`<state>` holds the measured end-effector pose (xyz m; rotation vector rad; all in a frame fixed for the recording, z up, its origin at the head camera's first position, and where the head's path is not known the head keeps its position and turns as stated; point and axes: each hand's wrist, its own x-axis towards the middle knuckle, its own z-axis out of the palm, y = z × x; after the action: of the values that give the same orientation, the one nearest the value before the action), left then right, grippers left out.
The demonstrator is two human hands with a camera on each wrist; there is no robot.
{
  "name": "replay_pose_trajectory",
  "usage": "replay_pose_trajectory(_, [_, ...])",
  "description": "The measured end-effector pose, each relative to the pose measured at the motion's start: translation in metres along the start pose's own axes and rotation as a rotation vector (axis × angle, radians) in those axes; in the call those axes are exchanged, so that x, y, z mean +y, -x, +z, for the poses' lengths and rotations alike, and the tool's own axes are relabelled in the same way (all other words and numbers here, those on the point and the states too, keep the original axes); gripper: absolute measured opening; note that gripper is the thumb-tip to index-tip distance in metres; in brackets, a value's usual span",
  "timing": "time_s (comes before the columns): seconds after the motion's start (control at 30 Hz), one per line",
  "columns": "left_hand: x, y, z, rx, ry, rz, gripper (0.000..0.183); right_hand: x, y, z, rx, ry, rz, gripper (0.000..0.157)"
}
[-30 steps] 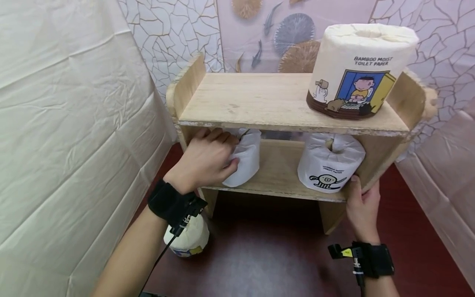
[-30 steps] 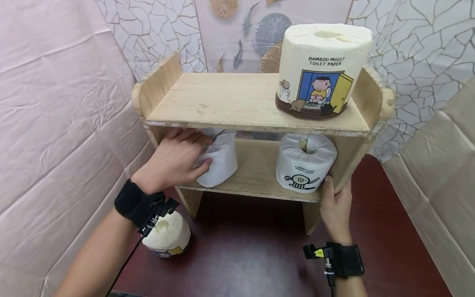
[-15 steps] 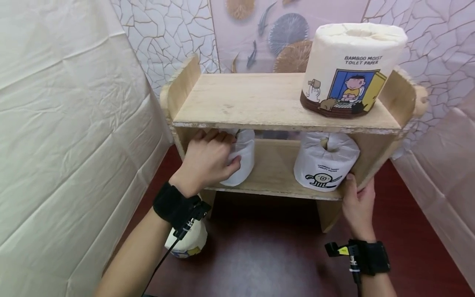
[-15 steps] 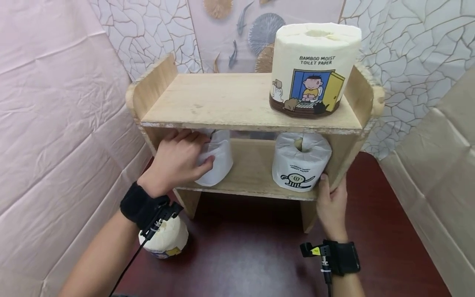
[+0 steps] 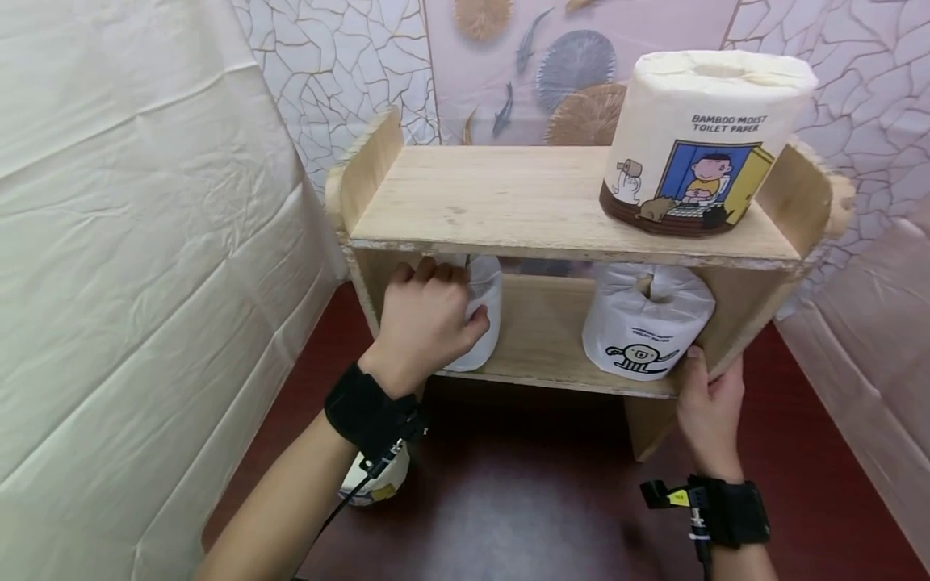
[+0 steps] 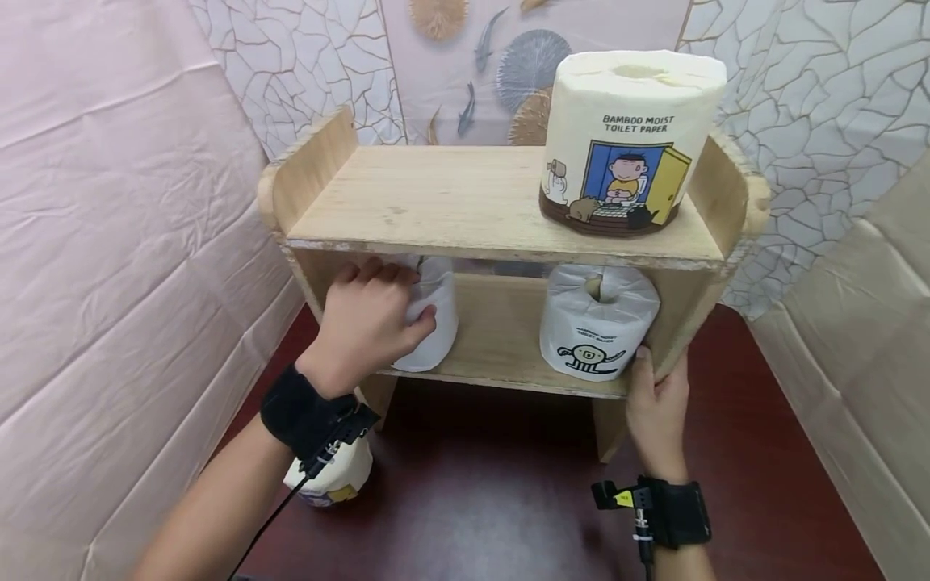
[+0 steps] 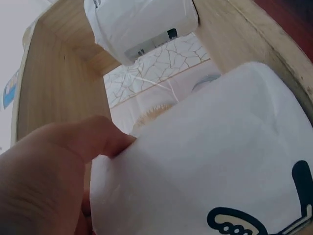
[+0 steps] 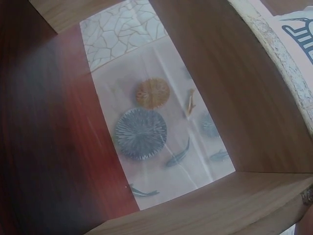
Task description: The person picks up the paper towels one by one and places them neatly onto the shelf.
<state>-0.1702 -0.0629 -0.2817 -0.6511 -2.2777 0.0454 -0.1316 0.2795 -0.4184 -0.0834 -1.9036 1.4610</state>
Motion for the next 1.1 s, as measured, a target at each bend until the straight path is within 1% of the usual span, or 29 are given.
replay_pose_trajectory(0.17, [0.005, -0.001, 0.006, 0.034, -0.027, -0.003, 0.036, 0.000, 0.002, -0.001, -0.006, -0.011, 0.007, 0.041])
replay_pose_trajectory(0.33, [0.007, 0.002, 0.008, 0.019, -0.018, -0.044, 0.033, 0.000, 0.004, 0.000, -0.018, -0.008, 0.017, 0.043])
replay_pose_trajectory(0.57, [0.008, 0.003, 0.006, -0.017, 0.002, -0.085, 0.036, 0.002, 0.003, -0.001, 0.020, 0.006, 0.031, 0.043])
replay_pose_trajectory(0.63, [0.007, 0.003, 0.004, -0.029, 0.020, -0.089, 0.041, 0.001, 0.002, -0.001, 0.021, 0.000, 0.040, 0.043])
replay_pose_trajectory(0.77, [0.001, 0.004, 0.000, -0.047, 0.073, -0.089, 0.061, 0.001, 0.002, -0.001, 0.015, -0.003, 0.046, 0.044])
replay_pose_trajectory(0.87, [-0.008, 0.005, -0.005, -0.078, 0.119, -0.080, 0.077, 0.000, 0.002, 0.000, 0.012, 0.000, 0.041, 0.044])
replay_pose_trajectory(0.97, [-0.016, 0.005, -0.012, -0.141, 0.158, -0.068, 0.083, -0.002, 0.001, 0.000, 0.009, 0.016, 0.030, 0.044])
replay_pose_trajectory(1.03, [-0.020, 0.006, -0.019, -0.185, 0.176, -0.052, 0.080, -0.002, 0.000, 0.001, 0.012, 0.015, 0.022, 0.044])
replay_pose_trajectory(1.1, [-0.023, 0.006, -0.024, -0.226, 0.175, -0.025, 0.071, -0.002, 0.000, 0.001, 0.015, 0.019, 0.020, 0.044])
